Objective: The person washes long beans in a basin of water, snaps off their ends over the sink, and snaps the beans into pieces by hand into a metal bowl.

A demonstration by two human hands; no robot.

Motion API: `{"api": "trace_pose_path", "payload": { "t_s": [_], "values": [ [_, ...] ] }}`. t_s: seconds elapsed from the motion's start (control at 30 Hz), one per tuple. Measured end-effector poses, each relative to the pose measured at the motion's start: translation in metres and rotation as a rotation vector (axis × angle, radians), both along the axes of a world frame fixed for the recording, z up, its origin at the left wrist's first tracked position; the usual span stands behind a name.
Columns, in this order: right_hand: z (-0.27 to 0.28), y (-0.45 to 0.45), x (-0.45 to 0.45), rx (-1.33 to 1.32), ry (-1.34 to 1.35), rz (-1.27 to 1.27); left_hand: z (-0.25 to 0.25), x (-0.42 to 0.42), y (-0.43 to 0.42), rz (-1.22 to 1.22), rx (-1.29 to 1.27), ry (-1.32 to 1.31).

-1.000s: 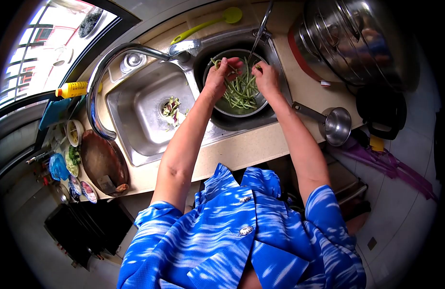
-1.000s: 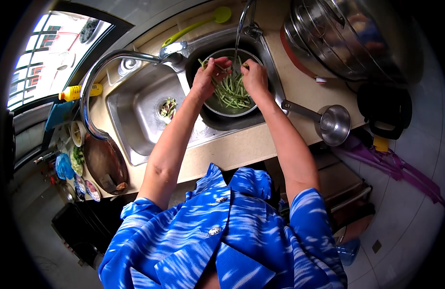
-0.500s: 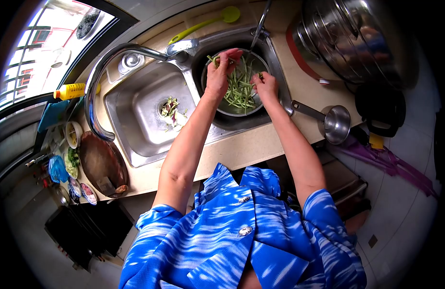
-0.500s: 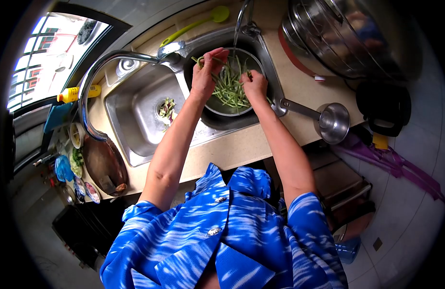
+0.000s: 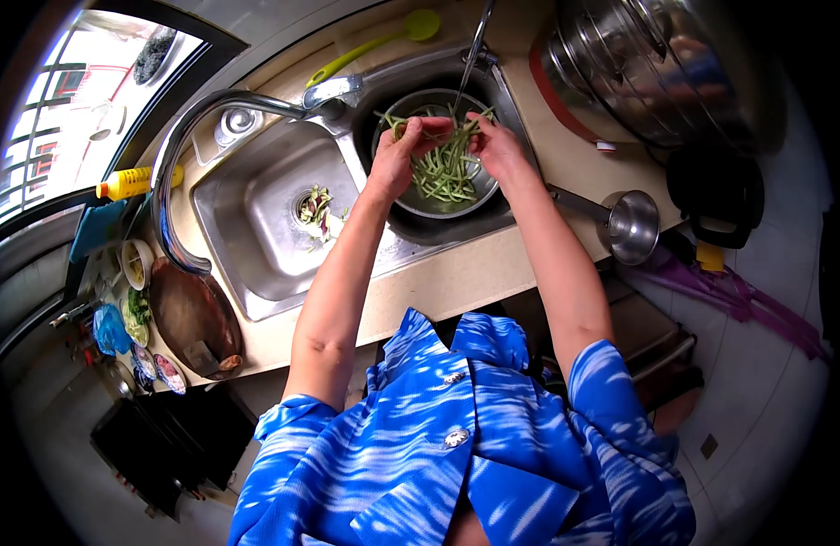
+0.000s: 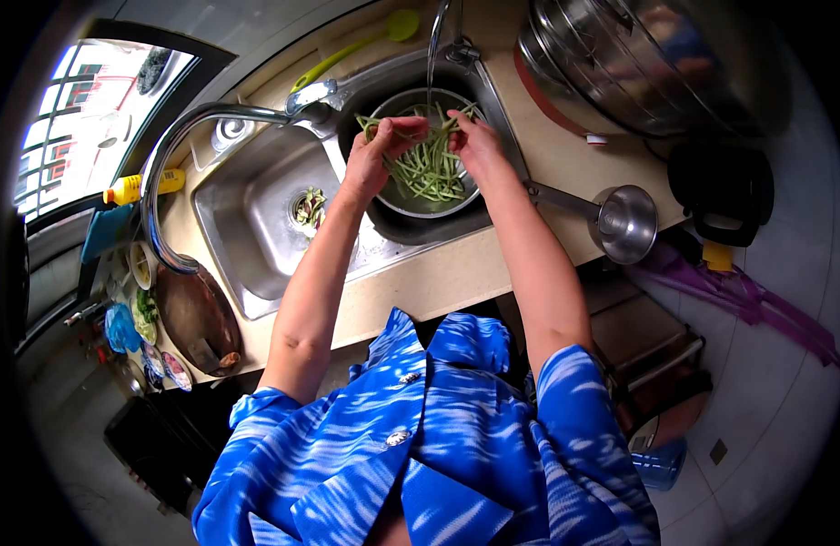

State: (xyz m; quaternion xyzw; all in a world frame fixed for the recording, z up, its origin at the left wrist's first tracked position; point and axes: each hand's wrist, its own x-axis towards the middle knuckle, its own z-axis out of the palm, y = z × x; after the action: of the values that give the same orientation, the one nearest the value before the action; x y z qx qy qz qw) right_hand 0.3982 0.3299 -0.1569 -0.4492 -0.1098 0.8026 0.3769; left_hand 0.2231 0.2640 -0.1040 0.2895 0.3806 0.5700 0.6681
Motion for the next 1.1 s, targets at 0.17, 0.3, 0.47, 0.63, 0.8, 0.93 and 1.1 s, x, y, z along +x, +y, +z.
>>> {"api": "trace_pose_path", "payload": {
  "t_s": [0.17, 0.3, 0.47, 0.63, 0.8, 0.93, 1.1],
  "values": [
    [0.008, 0.004, -0.006, 0.230, -0.243, -0.034, -0.030, -0.015, -0.013, 0.048, -0.123, 0.280],
    [0.030, -0.001, -0.012, 0.608, -0.606, -0.091, -0.037, -0.009, -0.013, 0.215, -0.214, 0.080],
    [0.034, -0.005, -0.006, 0.912, -0.938, -0.050, -0.050, -0.010, -0.004, 0.307, -0.269, -0.031],
    [0.058, -0.011, -0.004, 0.967, -1.151, -0.076, -0.062, -0.012, -0.001, 0.323, -0.355, 0.110],
    [0.067, -0.016, -0.005, 1.130, -1.307, 0.126, -0.042, -0.006, 0.004, 0.369, -0.019, 0.829],
    [0.065, -0.015, -0.024, 1.214, -1.302, 0.258, -0.011, 0.010, 0.019, 0.259, 0.239, 0.641],
    [0.073, -0.003, -0.054, 1.162, -1.126, 0.173, -0.001, 0.030, 0.042, 0.119, 0.213, 0.219]
  ]
}}
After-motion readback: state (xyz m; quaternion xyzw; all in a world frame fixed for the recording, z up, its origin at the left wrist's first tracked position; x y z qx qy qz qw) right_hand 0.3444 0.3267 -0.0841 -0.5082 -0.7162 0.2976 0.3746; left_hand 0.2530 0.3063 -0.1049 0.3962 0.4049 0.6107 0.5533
